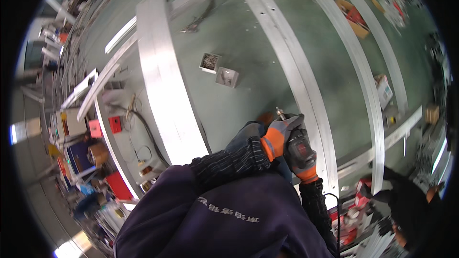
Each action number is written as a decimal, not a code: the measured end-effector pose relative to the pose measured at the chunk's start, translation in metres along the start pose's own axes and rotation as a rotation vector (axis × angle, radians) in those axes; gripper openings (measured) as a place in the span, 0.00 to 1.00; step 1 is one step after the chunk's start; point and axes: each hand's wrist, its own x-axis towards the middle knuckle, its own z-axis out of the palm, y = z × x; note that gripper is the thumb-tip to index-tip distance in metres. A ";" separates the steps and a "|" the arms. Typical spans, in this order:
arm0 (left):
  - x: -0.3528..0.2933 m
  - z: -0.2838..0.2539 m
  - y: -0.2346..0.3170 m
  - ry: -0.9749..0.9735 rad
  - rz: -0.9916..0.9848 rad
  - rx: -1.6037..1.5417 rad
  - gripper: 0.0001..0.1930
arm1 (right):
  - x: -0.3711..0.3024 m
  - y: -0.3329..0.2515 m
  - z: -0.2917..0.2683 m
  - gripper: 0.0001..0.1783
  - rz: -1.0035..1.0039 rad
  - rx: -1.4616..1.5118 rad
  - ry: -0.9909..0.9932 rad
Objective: The person uses a cordless drill to fasten screws into pre-drilled holes on long aluminum extrusion profiles laid on the floor. They repeatedly pick up screws, align the profiles, and drive the screws to join the pieces into a larger frame structure.
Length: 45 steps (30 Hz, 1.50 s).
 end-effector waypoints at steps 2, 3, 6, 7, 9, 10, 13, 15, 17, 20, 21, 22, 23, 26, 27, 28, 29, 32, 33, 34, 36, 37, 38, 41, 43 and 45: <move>0.000 -0.025 0.003 -0.008 0.573 0.423 0.08 | 0.024 0.005 0.015 0.20 -0.157 -0.067 -0.022; 0.001 -0.033 0.005 0.018 0.685 0.435 0.08 | 0.036 0.004 0.018 0.20 -0.174 -0.039 -0.021; -0.019 -0.023 0.045 0.170 0.272 -0.350 0.08 | 0.071 -0.003 0.030 0.18 -0.196 0.059 -0.045; -0.021 -0.026 0.053 0.183 0.304 -0.376 0.09 | 0.078 -0.001 0.038 0.18 -0.180 0.074 -0.072; -0.023 -0.035 0.069 0.177 0.323 -0.445 0.09 | 0.096 -0.001 0.047 0.18 -0.214 0.038 -0.106; -0.024 -0.038 0.077 0.183 0.324 -0.447 0.09 | 0.106 -0.002 0.049 0.18 -0.266 -0.012 -0.114; -0.029 -0.043 0.108 0.200 0.325 -0.448 0.08 | 0.132 -0.001 0.062 0.19 -0.310 -0.048 -0.163; -0.028 -0.052 0.131 0.215 0.331 -0.449 0.08 | 0.151 -0.001 0.073 0.19 -0.297 -0.031 -0.179; -0.017 -0.071 0.152 0.174 0.306 -0.454 0.08 | 0.172 -0.005 0.085 0.18 -0.282 -0.008 -0.168; -0.008 -0.085 0.188 0.212 0.311 -0.400 0.08 | 0.208 -0.008 0.105 0.17 -0.088 0.148 -0.232; -0.006 -0.089 0.200 0.242 0.321 -0.370 0.08 | 0.216 -0.007 0.113 0.17 -0.129 0.111 -0.232; 0.001 -0.097 0.207 0.238 0.339 -0.349 0.09 | 0.224 -0.005 0.121 0.17 -0.171 0.075 -0.233; 0.009 -0.108 0.213 0.234 0.357 -0.329 0.10 | 0.232 -0.002 0.129 0.17 -0.212 0.039 -0.235; 0.029 -0.132 0.232 0.248 0.298 -0.415 0.12 | 0.256 0.003 0.150 0.17 -0.268 0.002 -0.229; 0.034 -0.138 0.237 0.258 0.257 -0.471 0.13 | 0.263 0.003 0.154 0.18 -0.266 0.012 -0.239; 0.040 -0.146 0.239 0.247 0.252 -0.516 0.12 | 0.272 0.003 0.159 0.18 -0.264 0.022 -0.250; 0.046 -0.155 0.239 0.236 0.246 -0.561 0.11 | 0.278 0.003 0.162 0.18 -0.262 0.032 -0.261; 0.062 -0.174 0.246 0.241 0.256 -0.588 0.12 | 0.284 0.016 0.182 0.20 -0.167 0.092 -0.328; 0.066 -0.179 0.248 0.253 0.263 -0.581 0.13 | 0.282 0.021 0.188 0.21 -0.153 0.097 -0.348; 0.070 -0.185 0.249 0.255 0.242 -0.589 0.13 | 0.281 0.026 0.193 0.21 -0.140 0.102 -0.367; 0.080 -0.194 0.253 0.254 0.200 -0.602 0.14 | 0.284 0.031 0.202 0.21 -0.099 0.134 -0.363; 0.084 -0.198 0.256 0.266 0.219 -0.545 0.15 | 0.289 0.031 0.207 0.21 -0.072 0.161 -0.340; 0.088 -0.201 0.258 0.278 0.237 -0.488 0.15 | 0.293 0.033 0.210 0.21 -0.044 0.187 -0.316; 0.094 -0.201 0.275 0.295 0.211 -0.557 0.16 | 0.288 0.052 0.226 0.21 -0.046 0.164 -0.448; 0.101 -0.205 0.278 0.322 0.187 -0.612 0.16 | 0.295 0.056 0.235 0.23 -0.133 0.063 -0.450; 0.112 -0.215 0.273 0.362 0.180 -0.602 0.16 | 0.290 0.064 0.247 0.24 0.023 0.213 -0.489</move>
